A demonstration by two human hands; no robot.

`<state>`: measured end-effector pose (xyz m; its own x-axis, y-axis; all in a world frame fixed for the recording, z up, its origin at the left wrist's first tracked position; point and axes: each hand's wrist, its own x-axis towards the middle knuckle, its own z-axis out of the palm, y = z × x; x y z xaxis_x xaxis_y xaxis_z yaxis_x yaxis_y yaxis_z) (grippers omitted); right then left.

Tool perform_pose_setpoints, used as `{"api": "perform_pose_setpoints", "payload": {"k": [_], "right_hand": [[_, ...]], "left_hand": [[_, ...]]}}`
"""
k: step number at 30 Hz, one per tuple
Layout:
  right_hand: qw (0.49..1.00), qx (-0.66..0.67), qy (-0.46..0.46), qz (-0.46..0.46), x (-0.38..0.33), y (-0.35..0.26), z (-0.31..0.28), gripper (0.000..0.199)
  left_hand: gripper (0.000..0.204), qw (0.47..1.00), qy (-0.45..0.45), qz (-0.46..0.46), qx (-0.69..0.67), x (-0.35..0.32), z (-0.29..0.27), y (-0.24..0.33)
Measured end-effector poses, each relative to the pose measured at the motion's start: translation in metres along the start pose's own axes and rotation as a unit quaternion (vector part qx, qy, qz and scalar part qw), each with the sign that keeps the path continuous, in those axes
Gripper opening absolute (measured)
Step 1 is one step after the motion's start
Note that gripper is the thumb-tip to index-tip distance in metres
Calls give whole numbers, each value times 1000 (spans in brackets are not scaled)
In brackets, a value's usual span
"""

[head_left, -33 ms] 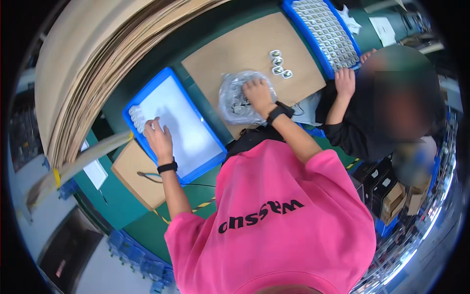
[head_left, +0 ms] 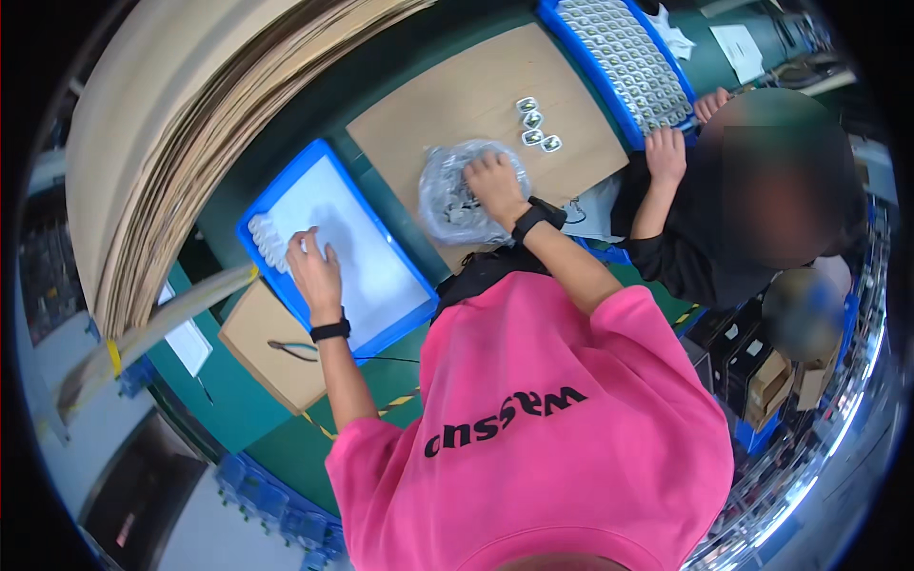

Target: Package white electronic chargers into small plastic bags and arrange them in an assembly tray.

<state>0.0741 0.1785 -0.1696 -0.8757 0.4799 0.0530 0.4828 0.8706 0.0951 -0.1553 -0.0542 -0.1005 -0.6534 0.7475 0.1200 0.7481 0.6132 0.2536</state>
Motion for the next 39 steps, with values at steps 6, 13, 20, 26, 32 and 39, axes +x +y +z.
{"api": "perform_pose_setpoints", "payload": {"k": [6,13,20,26,32,39], "right_hand": [[969,214,123,5,-20,17,-38,27],[458,836,-26,301,-93,56,-60,21],[203,924,125,298,-158,104,-77,21],[135,947,110,270,-152,119,-92,26],[140,965,84,207,-139,119,-97,30],[127,975,79,167,-126,110,-112,30]], "left_hand": [[24,960,4,187,-209,38,-19,164],[19,957,-111,245,-110,88,100,283],[16,971,-167,152,73,79,193,308],[18,955,-207,186,103,86,169,308],[26,962,-30,269,-37,64,103,295],[28,788,-286,66,-542,32,9,265]]}}
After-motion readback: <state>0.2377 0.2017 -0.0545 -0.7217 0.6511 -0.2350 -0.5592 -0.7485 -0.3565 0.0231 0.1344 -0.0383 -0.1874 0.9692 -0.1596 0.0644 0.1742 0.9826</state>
